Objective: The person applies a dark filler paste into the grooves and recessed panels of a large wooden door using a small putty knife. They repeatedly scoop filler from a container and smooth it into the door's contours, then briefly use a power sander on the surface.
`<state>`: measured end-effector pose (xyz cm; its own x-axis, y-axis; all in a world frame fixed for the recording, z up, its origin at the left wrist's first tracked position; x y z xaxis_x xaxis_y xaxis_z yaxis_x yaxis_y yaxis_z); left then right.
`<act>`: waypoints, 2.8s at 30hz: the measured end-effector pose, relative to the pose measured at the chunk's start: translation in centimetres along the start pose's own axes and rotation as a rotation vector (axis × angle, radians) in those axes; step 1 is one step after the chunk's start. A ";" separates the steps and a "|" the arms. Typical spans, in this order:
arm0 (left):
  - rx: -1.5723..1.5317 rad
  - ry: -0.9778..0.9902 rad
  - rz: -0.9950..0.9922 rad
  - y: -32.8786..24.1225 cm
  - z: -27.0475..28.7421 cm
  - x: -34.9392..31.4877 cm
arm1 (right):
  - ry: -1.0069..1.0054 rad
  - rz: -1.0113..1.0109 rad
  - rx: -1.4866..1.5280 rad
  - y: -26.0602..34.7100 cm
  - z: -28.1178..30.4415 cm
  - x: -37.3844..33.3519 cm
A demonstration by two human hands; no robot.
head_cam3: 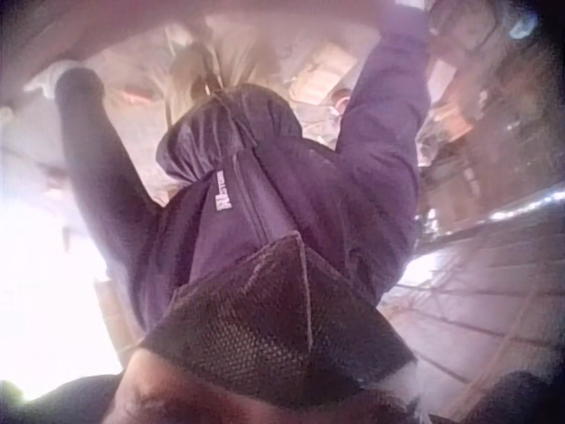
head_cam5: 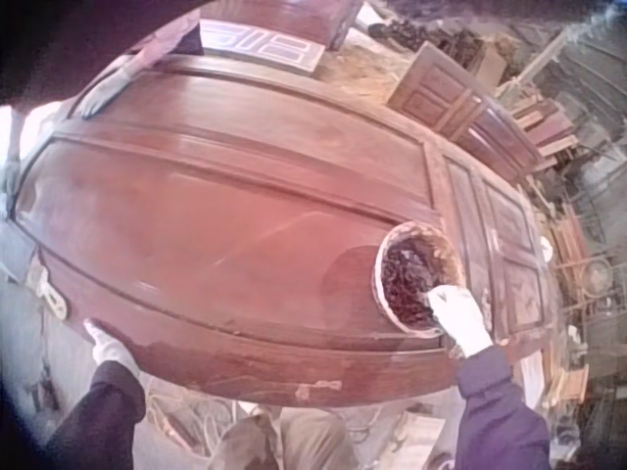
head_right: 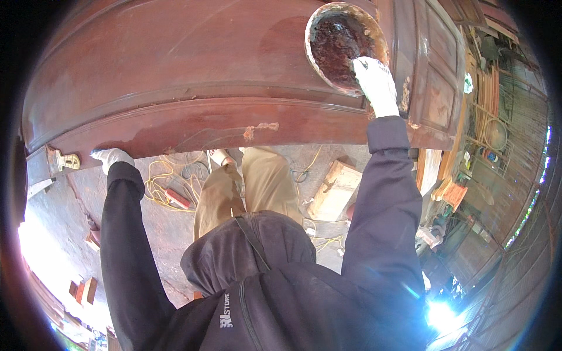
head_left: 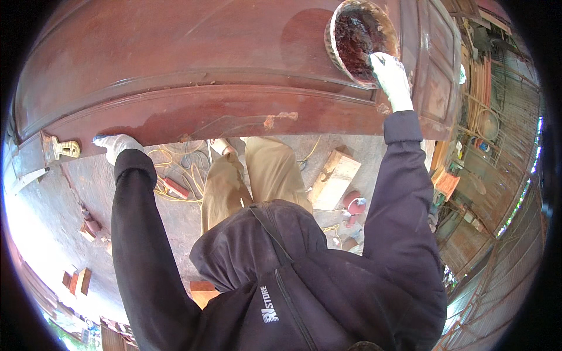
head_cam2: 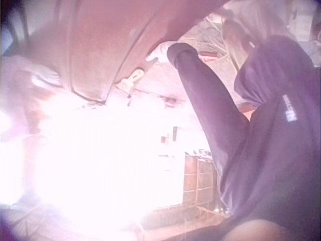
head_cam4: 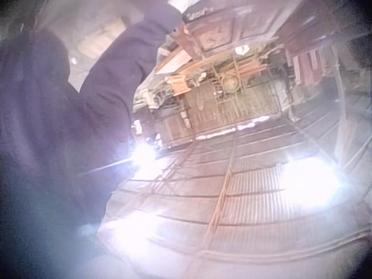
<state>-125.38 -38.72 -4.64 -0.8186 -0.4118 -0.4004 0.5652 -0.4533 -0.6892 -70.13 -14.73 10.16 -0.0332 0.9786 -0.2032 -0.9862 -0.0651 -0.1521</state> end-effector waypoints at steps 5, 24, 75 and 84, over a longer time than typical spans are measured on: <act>0.011 -0.005 -0.023 -0.4 0.2 -0.9 | -0.024 0.010 0.090 0.1 0.7 -0.8; -0.059 -0.123 -0.123 -2.0 1.4 -2.9 | 0.052 0.807 0.691 24.0 1.2 -13.0; -0.094 -0.078 -0.075 -1.4 1.0 -3.1 | 0.757 0.322 0.670 27.9 -5.9 -20.1; -0.120 -0.102 -0.090 -1.2 0.6 -2.9 | 0.383 0.414 0.733 29.9 -8.2 -20.4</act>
<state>-123.64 -37.51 -2.30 -0.8472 -0.4545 -0.2750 0.4689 -0.3966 -0.7892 -97.64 -38.27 1.79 -0.4792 0.7649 -0.4304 -0.7677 -0.1276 0.6280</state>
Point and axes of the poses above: each hand's wrist, its own x-axis towards the middle knuckle, its own z-axis out of the back of the hand, y = z × x, the point moved 2 cm from there along x, towards the middle knuckle, and after that the axes turned 12 degrees about -x, right-handed, at the moved point
